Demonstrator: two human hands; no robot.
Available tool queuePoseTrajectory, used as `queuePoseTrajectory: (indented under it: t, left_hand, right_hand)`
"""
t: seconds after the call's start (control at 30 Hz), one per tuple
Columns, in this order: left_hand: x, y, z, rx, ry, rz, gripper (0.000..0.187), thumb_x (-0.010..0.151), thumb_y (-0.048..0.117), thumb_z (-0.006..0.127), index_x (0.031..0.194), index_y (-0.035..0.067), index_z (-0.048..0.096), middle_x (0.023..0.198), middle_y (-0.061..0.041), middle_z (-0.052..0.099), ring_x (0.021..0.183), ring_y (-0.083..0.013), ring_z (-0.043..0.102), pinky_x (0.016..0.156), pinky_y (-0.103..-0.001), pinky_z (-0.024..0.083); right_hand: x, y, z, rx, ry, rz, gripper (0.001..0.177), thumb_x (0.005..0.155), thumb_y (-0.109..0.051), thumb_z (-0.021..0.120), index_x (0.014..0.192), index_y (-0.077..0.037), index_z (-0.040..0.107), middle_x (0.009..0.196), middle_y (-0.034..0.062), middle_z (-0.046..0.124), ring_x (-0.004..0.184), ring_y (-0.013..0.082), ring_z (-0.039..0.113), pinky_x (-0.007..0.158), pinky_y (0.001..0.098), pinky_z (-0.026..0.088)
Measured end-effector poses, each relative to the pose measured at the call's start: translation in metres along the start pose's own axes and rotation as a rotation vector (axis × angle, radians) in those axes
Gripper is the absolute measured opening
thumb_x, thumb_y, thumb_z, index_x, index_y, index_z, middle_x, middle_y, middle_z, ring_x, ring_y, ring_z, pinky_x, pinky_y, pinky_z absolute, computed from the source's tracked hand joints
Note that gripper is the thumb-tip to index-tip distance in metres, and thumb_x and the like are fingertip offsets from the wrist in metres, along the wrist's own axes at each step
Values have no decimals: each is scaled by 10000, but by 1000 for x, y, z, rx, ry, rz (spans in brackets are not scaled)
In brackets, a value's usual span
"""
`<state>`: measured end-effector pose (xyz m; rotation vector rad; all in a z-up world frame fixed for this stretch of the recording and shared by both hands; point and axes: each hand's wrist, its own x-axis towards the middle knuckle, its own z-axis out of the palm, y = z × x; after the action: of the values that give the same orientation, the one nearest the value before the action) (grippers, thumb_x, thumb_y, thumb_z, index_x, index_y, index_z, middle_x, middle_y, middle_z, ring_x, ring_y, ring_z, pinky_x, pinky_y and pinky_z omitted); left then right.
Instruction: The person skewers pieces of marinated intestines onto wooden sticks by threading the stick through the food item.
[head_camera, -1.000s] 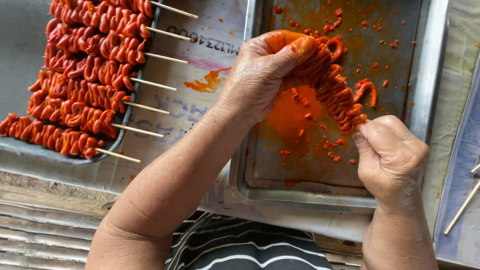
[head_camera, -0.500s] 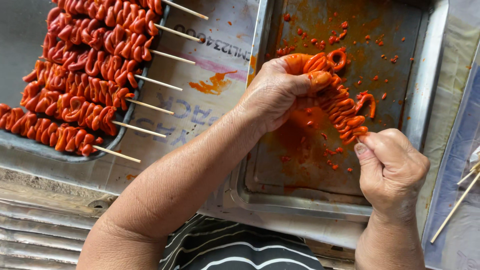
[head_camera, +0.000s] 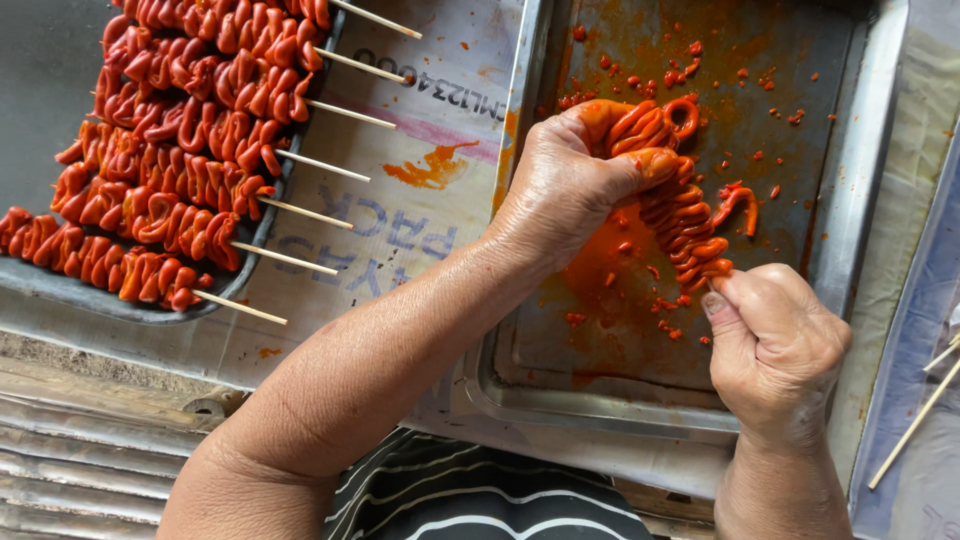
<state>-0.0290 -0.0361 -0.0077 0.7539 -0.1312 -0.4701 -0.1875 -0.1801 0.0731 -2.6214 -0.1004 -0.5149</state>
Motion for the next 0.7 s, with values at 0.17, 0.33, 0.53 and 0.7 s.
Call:
queuePoseTrajectory:
  t: [0.17, 0.33, 0.53, 0.7]
  left_hand:
    - [-3, -2, 2, -87, -37, -45, 319, 894, 27, 794, 1167, -73, 663, 1046, -107, 734, 931, -155, 711, 870, -328, 618]
    - [-5, -2, 2, -75, -99, -108, 357, 863, -2, 801, 1183, -60, 655, 1068, -103, 727, 955, -166, 711, 882, -344, 617]
    - [-5, 0, 4, -197, -116, -112, 383, 835, -16, 780, 1195, -29, 650, 1089, -89, 725, 957, -177, 728, 906, -349, 623]
    - [-4, 14, 1, -68, -156, -173, 304, 887, 41, 787, 1144, -62, 662, 1017, -84, 717, 913, -165, 717, 871, -363, 629]
  right_hand:
    - [2, -5, -1, -10, 18, 39, 146, 946, 103, 752, 1038, 22, 672, 813, 126, 599, 695, 211, 599, 640, 294, 465]
    - [3, -3, -2, -3, 39, 18, 136, 962, 94, 751, 1047, 23, 673, 844, 126, 607, 701, 204, 602, 648, 285, 470]
    - [-3, 4, -1, 9, 30, 9, 107, 1008, 73, 769, 1027, 25, 676, 857, 113, 616, 727, 190, 612, 672, 265, 480]
    - [-3, 10, -4, 110, 57, 51, 85, 992, 96, 724, 1008, 47, 656, 868, 106, 624, 726, 157, 602, 655, 253, 470]
